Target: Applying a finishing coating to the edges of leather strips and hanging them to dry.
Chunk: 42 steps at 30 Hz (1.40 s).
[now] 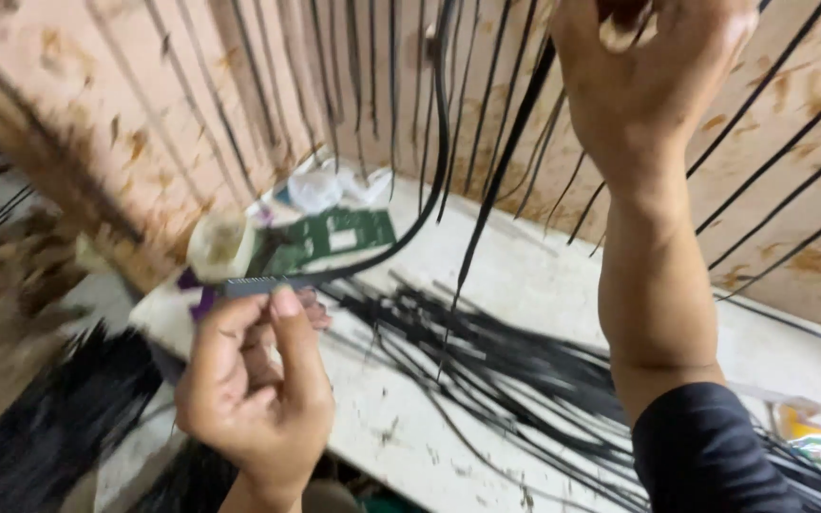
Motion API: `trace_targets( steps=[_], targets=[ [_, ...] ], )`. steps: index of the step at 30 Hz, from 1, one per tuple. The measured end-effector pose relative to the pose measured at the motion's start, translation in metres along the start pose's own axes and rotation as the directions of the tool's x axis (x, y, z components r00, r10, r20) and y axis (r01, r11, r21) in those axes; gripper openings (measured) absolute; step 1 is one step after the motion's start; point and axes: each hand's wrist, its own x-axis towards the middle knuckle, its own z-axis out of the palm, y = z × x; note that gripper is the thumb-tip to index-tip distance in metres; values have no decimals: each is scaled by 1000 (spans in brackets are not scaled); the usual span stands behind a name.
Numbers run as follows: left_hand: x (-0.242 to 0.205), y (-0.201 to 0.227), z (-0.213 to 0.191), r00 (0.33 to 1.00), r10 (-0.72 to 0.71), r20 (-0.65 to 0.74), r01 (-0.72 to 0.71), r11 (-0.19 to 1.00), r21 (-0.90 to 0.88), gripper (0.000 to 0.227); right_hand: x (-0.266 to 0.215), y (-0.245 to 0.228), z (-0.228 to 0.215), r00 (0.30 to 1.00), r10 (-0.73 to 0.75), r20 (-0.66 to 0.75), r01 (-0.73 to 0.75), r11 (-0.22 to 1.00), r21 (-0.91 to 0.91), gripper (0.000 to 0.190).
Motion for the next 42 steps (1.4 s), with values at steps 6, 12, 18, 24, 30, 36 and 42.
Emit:
trace_targets(
  steps=[6,12,18,24,30,36,42],
  targets=[
    [157,13,45,953,180,244,-172,984,-54,6,74,46,-13,994,101,-37,-106,874,-474,25],
    [252,50,94,861,345,374,-303,938,-167,9,129,70,-39,961,211,-178,-276,759,-589,20],
    [303,76,159,793,421,441,-302,899,-316,6,159,95,-85,919,275,-282,-393,697,-600,19],
    [336,97,220,757,503,416,-351,851,-390,10,150,128,-124,940,212,-267,-340,616,-711,28],
    [359,94,301,710,584,393,-364,782,-506,13,114,149,-138,929,329,-170,-317,471,-823,17],
    [380,95,362,667,617,418,-281,727,-626,11,55,167,-140,761,586,-277,-507,272,-818,18],
    [382,98,412,654,592,471,-144,708,-691,17,10,179,-137,754,618,-222,-476,280,-834,18]
  ],
)
